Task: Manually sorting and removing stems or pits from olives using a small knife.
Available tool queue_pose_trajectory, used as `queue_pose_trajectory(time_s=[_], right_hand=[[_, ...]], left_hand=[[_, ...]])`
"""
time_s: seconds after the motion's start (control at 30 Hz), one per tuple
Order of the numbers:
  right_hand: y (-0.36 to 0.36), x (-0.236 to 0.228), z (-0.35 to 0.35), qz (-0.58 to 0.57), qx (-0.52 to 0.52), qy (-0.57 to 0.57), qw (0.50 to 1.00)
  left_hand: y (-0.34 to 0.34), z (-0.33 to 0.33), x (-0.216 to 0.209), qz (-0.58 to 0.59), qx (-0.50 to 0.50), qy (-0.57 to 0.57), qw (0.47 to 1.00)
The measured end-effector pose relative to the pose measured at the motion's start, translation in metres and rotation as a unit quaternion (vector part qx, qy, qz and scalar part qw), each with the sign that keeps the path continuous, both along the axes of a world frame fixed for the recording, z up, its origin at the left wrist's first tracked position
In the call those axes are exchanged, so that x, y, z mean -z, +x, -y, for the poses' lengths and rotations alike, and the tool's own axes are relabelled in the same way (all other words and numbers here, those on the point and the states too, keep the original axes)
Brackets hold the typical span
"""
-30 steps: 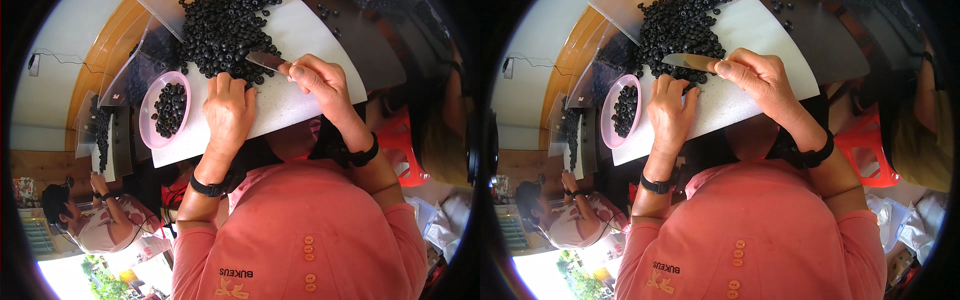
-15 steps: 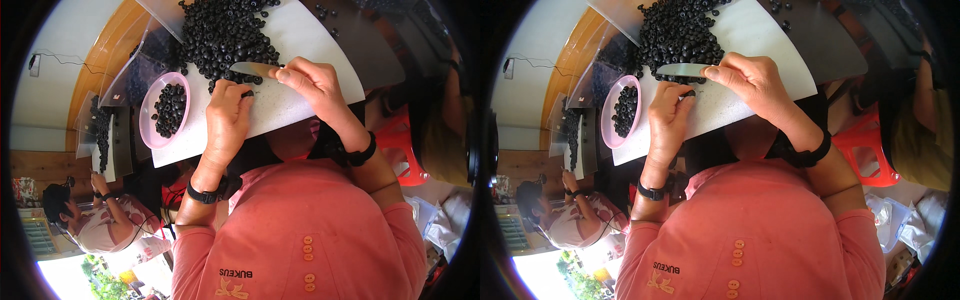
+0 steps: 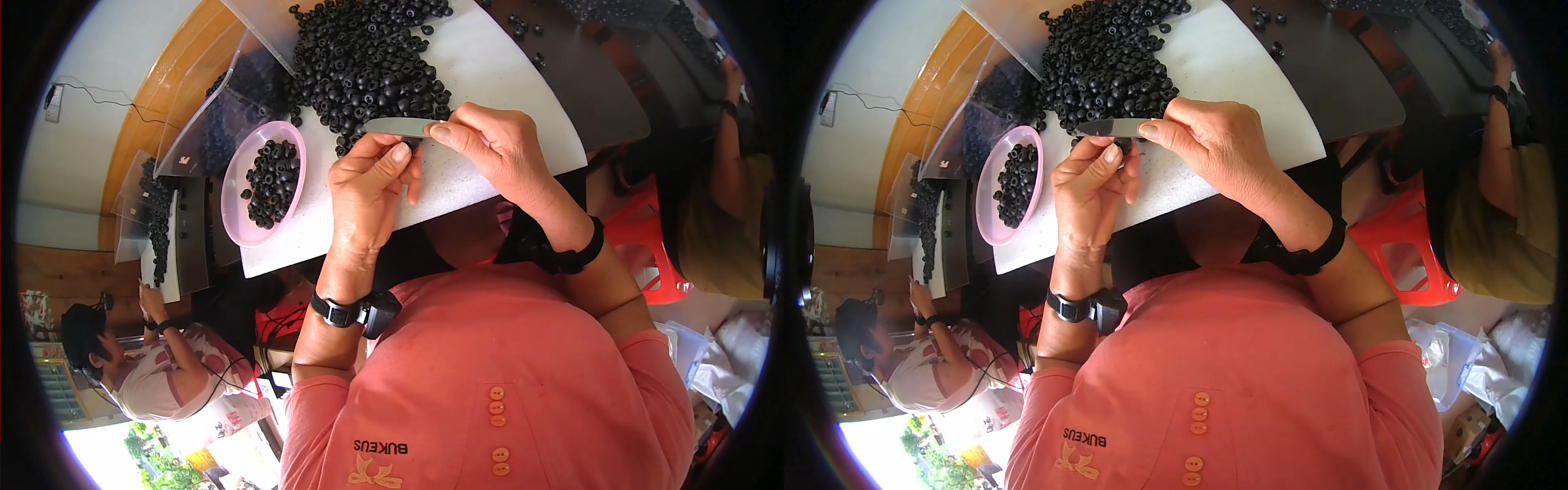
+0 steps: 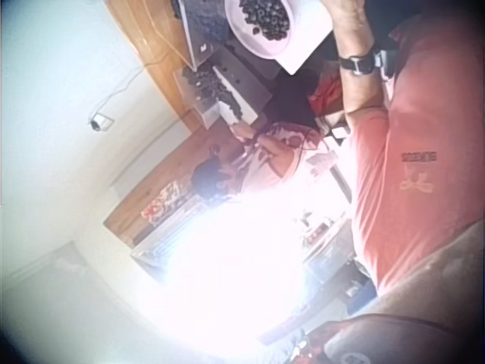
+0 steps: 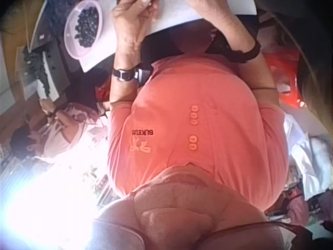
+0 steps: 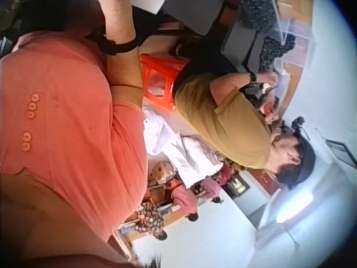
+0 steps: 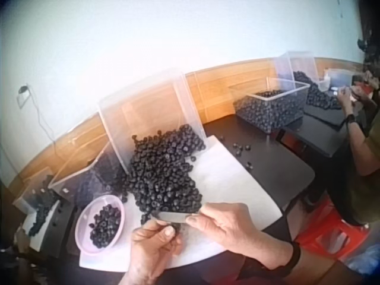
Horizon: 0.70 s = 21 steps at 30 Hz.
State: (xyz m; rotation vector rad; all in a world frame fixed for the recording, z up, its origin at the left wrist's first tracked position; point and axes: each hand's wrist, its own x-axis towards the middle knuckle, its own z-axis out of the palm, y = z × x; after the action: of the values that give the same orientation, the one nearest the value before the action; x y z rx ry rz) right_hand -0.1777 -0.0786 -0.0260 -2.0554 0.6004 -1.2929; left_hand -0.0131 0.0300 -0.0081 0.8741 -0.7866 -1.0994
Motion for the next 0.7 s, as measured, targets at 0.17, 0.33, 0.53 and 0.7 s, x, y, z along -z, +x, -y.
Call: queue_pose_trajectory(time_s=[0.17, 0.33, 0.53, 0.7], right_hand=[[-0.0007, -0.0045, 0.0027, -0.017, -0.014, 0.053, 0.998], [0.0011, -0.0039, 0.0038, -0.024, -0.007, 0.035, 0.999], [0.0018, -0.0047, 0.0043, -0.037, -0.002, 0.030, 0.999], [0.0004, -0.0081, 0.0037, -0.061, 0.005, 0.008, 0.998]], left_hand=[[-0.0020, 0.0016, 0.0020, -0.011, 0.002, -0.004, 1.000], [0.0020, 0.0041, 0.0075, -0.028, 0.014, -0.015, 0.999], [0.0024, 0.0065, 0.0086, -0.019, 0.017, -0.008, 1.000], [0.0034, 0.0062, 0.0091, -0.018, 0.018, -0.005, 1.000]])
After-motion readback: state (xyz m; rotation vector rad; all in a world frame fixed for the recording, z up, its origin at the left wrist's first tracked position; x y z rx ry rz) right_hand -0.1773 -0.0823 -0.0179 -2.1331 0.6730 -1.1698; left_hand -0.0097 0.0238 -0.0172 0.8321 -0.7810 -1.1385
